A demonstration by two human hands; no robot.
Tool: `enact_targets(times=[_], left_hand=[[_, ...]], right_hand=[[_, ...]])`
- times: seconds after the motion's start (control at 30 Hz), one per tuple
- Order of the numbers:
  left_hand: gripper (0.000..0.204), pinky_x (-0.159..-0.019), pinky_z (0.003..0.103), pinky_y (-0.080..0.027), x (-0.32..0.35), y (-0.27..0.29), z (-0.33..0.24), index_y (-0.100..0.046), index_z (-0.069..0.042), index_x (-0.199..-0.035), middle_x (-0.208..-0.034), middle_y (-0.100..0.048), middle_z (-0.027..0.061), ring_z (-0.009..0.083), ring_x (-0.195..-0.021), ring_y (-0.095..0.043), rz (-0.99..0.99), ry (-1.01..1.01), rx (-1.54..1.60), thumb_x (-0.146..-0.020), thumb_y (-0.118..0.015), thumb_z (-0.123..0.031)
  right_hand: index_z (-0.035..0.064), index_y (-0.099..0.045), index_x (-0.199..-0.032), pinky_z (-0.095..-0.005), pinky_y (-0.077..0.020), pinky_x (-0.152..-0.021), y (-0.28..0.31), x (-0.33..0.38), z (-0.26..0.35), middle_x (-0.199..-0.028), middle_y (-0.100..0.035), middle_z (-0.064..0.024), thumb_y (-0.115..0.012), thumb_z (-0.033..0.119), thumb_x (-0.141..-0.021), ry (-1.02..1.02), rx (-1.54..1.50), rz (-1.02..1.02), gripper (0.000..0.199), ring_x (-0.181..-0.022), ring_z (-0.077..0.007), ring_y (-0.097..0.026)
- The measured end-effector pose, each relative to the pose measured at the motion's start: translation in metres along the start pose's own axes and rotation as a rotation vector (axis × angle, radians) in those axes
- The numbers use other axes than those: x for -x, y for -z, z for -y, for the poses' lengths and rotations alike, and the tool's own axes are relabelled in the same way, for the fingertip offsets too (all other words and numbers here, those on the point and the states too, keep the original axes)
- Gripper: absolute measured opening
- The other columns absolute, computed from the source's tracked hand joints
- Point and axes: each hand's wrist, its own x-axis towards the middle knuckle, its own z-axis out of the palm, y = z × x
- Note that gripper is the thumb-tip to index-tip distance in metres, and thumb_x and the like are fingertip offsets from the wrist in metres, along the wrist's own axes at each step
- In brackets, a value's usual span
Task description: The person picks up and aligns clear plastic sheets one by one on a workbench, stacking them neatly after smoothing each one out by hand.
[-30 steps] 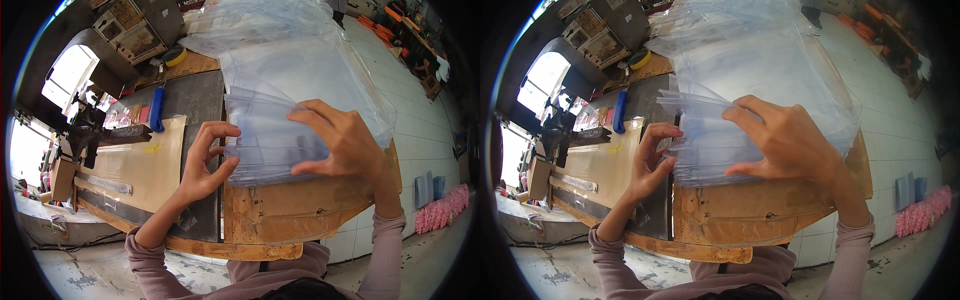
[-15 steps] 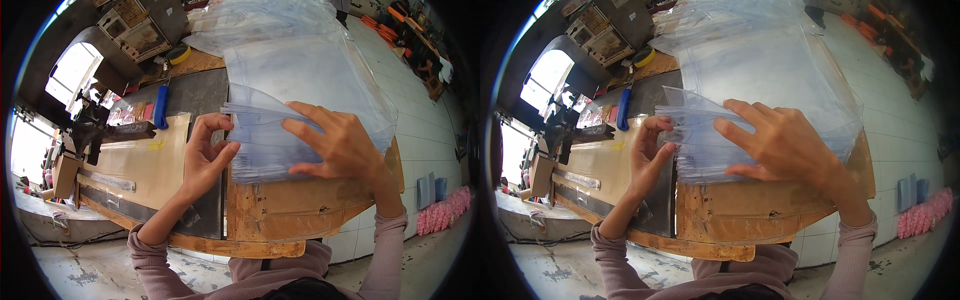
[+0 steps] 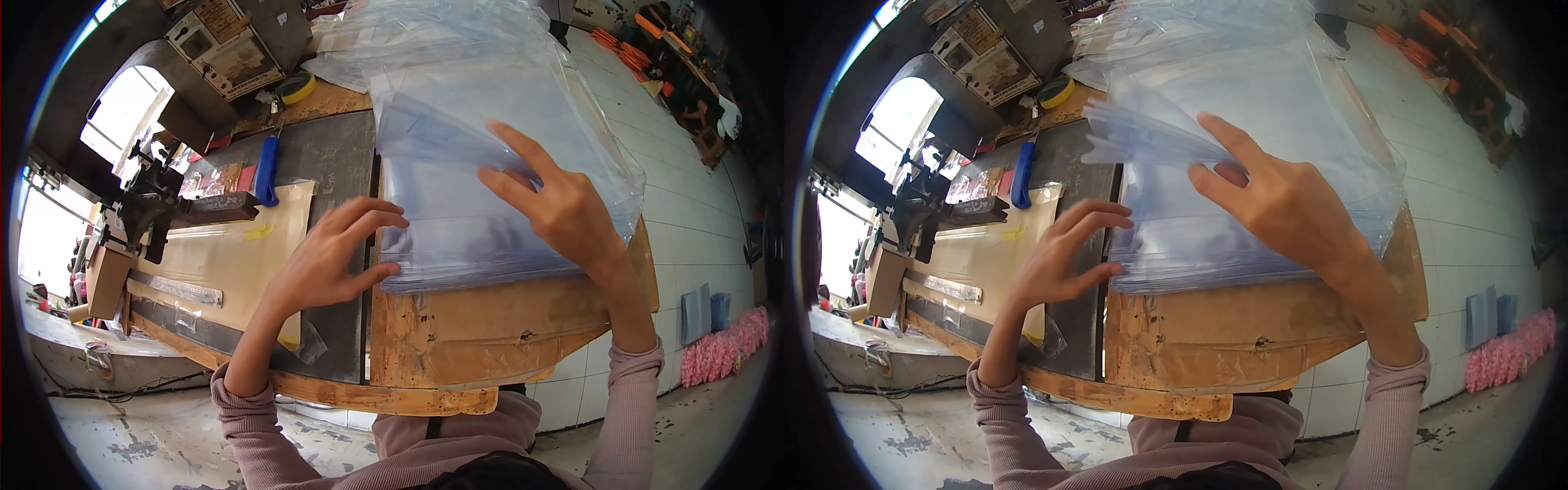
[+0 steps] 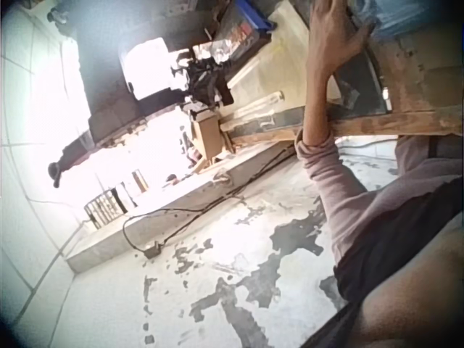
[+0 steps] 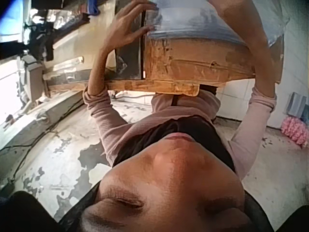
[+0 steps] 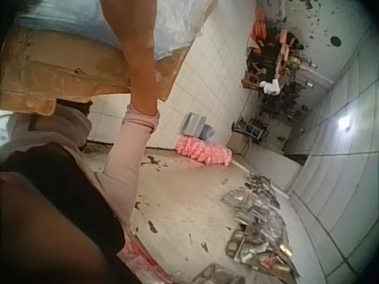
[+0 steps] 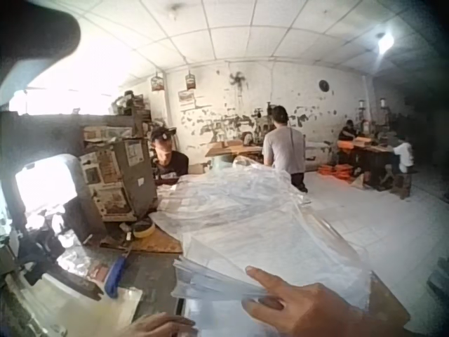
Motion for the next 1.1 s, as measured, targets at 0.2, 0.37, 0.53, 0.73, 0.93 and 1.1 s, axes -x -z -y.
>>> enact_targets(times=[0.2, 0.37, 0.53, 0.73, 0.93, 1.1], left_hand=[[0.044, -0.088, 0.038, -0.042, 0.002, 0.001, 0.01, -0.056, -0.007, -0.108, -0.116, -0.054, 0.0092, 0.0283, -0.107, -0.051, 0.09, 0.031, -0.008, -0.07, -0.069, -0.025], [0.04, -0.088, 0.037, -0.042, 0.002, 0.004, 0.006, -0.059, -0.01, -0.105, -0.112, -0.059, 0.0038, 0.0245, -0.102, -0.055, 0.077, -0.05, -0.182, -0.069, -0.07, -0.024], [0.036, -0.088, 0.036, -0.041, 0.002, 0.0, 0.0, -0.06, -0.011, -0.102, -0.109, -0.06, 0.0024, 0.022, -0.095, -0.057, 0.015, -0.079, -0.241, -0.07, -0.069, -0.025], [0.031, -0.079, 0.034, -0.046, 0.005, -0.004, 0.003, -0.059, -0.01, -0.101, -0.098, -0.061, 0.0032, 0.0205, -0.088, -0.059, -0.112, -0.174, -0.389, -0.073, -0.066, -0.018], [0.037, -0.071, 0.033, -0.047, 0.003, -0.015, 0.005, -0.059, -0.011, -0.102, -0.095, -0.055, 0.0068, 0.0216, -0.084, -0.057, -0.446, -0.235, -0.47, -0.067, -0.07, -0.012], [0.052, -0.071, 0.035, -0.047, 0.005, -0.009, -0.002, -0.053, -0.012, -0.111, -0.104, -0.047, 0.0098, 0.0242, -0.086, -0.054, -0.241, -0.235, -0.188, -0.065, -0.075, -0.018]], right_hand=[[0.0096, -0.062, -0.09, -0.0272, -0.0498, -0.051, 0.003, 0.001, 0.005, -0.108, -0.056, -0.0162, -0.065, 0.036, -0.074, 0.02, -0.133, 0.12, 0.031, -0.065, -0.0218, -0.062], [0.0086, -0.06, -0.091, -0.0297, -0.0504, -0.056, 0.002, 0.001, 0.006, -0.104, -0.056, -0.016, -0.06, 0.053, -0.071, 0.039, -0.13, 0.127, 0.048, -0.073, -0.024, -0.062], [0.0084, -0.059, -0.093, -0.0313, -0.0505, -0.061, 0.003, 0.001, 0.008, -0.106, -0.054, -0.0147, -0.063, 0.053, -0.066, 0.057, -0.15, 0.188, 0.053, -0.081, -0.0233, -0.06], [0.009, -0.058, -0.095, -0.0324, -0.0506, -0.063, 0.003, 0.0, 0.01, -0.108, -0.053, -0.0134, -0.068, 0.04, -0.065, 0.054, -0.152, 0.239, 0.044, -0.085, -0.0227, -0.059], [0.0199, -0.06, -0.103, -0.027, -0.0531, -0.058, -0.005, 0.002, 0.005, -0.113, -0.052, -0.0127, -0.06, 0.011, -0.074, 0.018, -0.039, 0.128, 0.03, -0.079, -0.0198, -0.062], [0.0374, -0.058, -0.111, -0.0227, -0.0562, -0.063, -0.001, -0.004, 0.001, -0.131, -0.041, -0.012, -0.055, -0.005, -0.074, -0.021, -0.15, -0.03, 0.056, -0.089, -0.0203, -0.062]])
